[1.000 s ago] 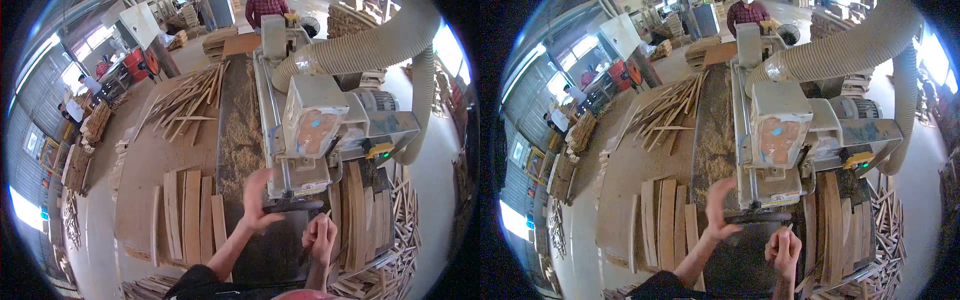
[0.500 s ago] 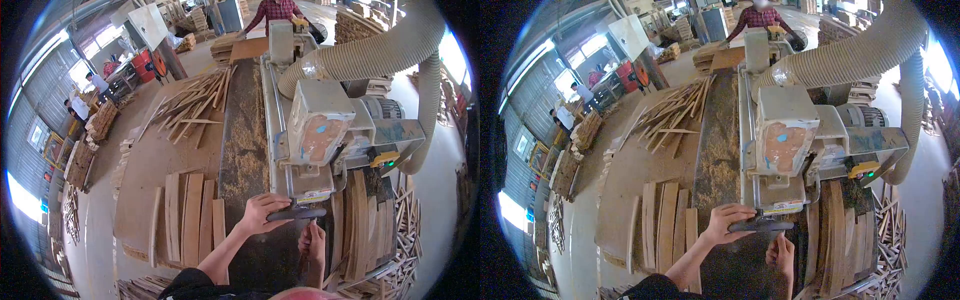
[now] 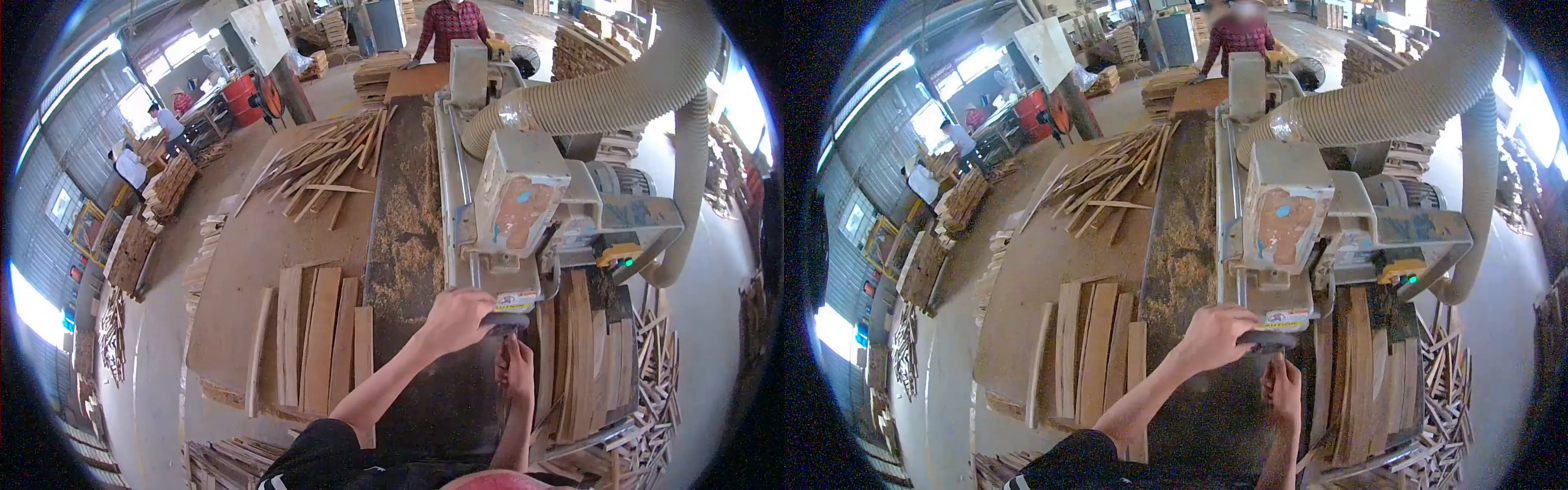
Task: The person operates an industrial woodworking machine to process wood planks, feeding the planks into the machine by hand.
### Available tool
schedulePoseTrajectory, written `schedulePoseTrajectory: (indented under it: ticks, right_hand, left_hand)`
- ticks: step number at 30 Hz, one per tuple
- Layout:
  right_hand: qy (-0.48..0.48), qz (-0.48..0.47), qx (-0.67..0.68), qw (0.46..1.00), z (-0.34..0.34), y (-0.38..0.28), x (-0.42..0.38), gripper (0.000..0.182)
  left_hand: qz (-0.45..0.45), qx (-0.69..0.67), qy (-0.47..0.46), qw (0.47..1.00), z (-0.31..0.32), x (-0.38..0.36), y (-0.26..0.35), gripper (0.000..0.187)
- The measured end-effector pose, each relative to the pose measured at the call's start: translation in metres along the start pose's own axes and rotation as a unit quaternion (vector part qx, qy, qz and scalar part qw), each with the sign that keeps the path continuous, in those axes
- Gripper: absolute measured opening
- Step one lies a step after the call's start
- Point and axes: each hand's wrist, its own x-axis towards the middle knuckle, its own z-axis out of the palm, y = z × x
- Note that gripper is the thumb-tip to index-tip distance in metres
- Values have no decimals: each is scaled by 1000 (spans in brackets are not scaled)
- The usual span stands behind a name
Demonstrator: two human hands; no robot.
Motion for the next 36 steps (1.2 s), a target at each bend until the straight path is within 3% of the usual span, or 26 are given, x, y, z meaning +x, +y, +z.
schedulePoseTrajectory:
  ticks: [2,5,10,13,16,18,21,25,26,27,30,36]
  right_hand:
    - [-8,1,12,1000,-7,15,3,47]
    - [-9,0,29,1000,5,6,0,48]
    - [-21,-23,48,998,-2,-3,-6,47]
    - [-45,26,46,998,-10,-8,-8,45]
    - [-57,4,21,998,-17,-8,-8,45]
    - [-49,-6,7,999,-23,6,1,44]
    - [35,-51,14,998,-29,25,-3,40]
    - [140,-89,-111,980,-70,58,-12,38]
    - [200,-130,-317,918,-81,62,-24,35]
    - [248,-165,-508,808,-89,63,-35,33]
    - [273,-152,-575,756,-112,83,-64,25]
    - [286,-198,-578,738,-129,122,-95,22]
  left_hand:
    - [28,-5,21,999,1,-7,-2,32]
    - [-35,-6,-21,999,-6,-11,0,31]
    - [56,-21,103,993,3,-14,-3,40]
    - [47,-32,100,993,6,-16,-2,39]
    - [55,-32,111,992,6,-15,0,35]
    - [18,-16,65,998,3,-15,1,35]
    - [16,6,77,997,3,-16,4,33]
    - [21,3,90,996,5,-15,1,31]
    - [31,0,107,994,8,-15,-1,32]
    - [38,-4,124,992,8,-15,1,30]
    - [41,11,120,992,4,-15,4,32]
    - [7,-32,102,994,9,-16,1,29]
